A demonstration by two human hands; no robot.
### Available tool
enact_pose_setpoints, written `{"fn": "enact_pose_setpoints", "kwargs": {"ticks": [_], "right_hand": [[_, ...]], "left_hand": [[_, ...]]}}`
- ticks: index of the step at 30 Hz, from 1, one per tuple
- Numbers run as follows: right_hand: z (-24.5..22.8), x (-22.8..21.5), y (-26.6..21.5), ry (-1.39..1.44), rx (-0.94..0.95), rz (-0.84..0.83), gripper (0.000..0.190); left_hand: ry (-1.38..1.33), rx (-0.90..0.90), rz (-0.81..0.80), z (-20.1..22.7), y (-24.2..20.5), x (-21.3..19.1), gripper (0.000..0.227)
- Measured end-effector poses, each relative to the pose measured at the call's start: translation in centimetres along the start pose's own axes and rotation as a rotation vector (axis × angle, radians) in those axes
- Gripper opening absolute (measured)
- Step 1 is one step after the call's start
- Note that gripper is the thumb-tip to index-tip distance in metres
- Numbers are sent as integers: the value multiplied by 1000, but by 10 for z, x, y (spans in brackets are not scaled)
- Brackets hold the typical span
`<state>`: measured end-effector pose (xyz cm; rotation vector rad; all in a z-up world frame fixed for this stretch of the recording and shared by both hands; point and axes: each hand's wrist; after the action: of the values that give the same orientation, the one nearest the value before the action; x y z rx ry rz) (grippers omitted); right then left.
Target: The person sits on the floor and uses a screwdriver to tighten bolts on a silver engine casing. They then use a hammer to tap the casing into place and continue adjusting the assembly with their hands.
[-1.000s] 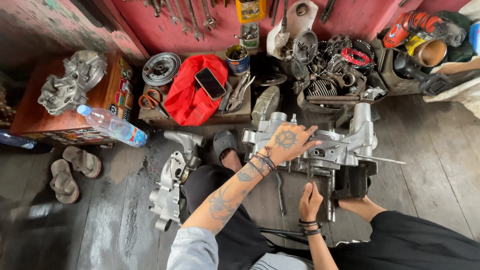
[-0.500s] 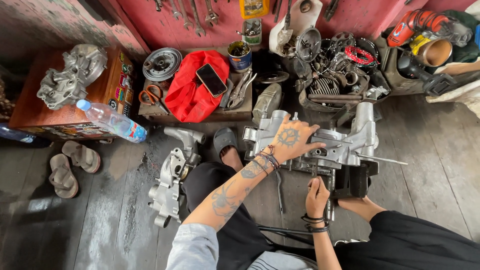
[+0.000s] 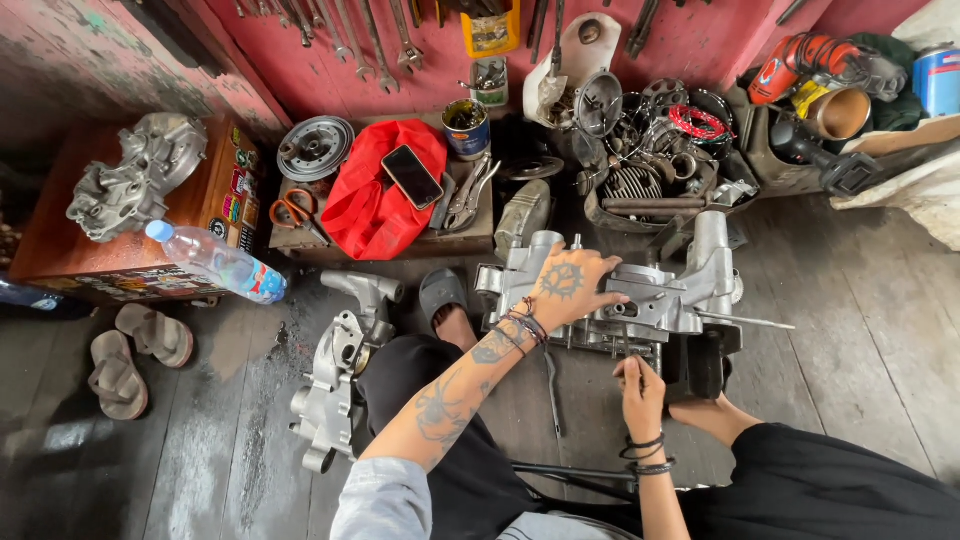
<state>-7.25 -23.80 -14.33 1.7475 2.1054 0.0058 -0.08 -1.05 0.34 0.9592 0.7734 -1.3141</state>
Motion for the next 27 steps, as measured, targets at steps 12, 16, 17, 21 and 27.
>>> {"fn": "enact_pose_setpoints", "kwargs": {"ticks": [12,16,17,21,27], "right_hand": [[-10,10,-4,-23,-35,0,44],[-9,6,-3,-51,-22,18,46],[-7,6,-2,-85,-28,18,46],[-3,16,-9,-36,-48,35,45],[-10,-3,-4,-165,-62,-12,50]], "left_hand": [[146,-28,56,3,3,6,70],[94,-37,43,1,5,7,65],[81,-44,41,-1,6,9,66],[90,-59,14,3,4,9,70],[98,-55,13,3,4,7,66]]}}
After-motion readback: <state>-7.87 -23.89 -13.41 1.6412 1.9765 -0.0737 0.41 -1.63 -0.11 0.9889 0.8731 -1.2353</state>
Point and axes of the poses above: each hand's wrist, its own y-axis towards the middle knuckle, its own x-axis out of the palm, z = x × y, and after that the axes turned 10 degrees about -x, right-handed
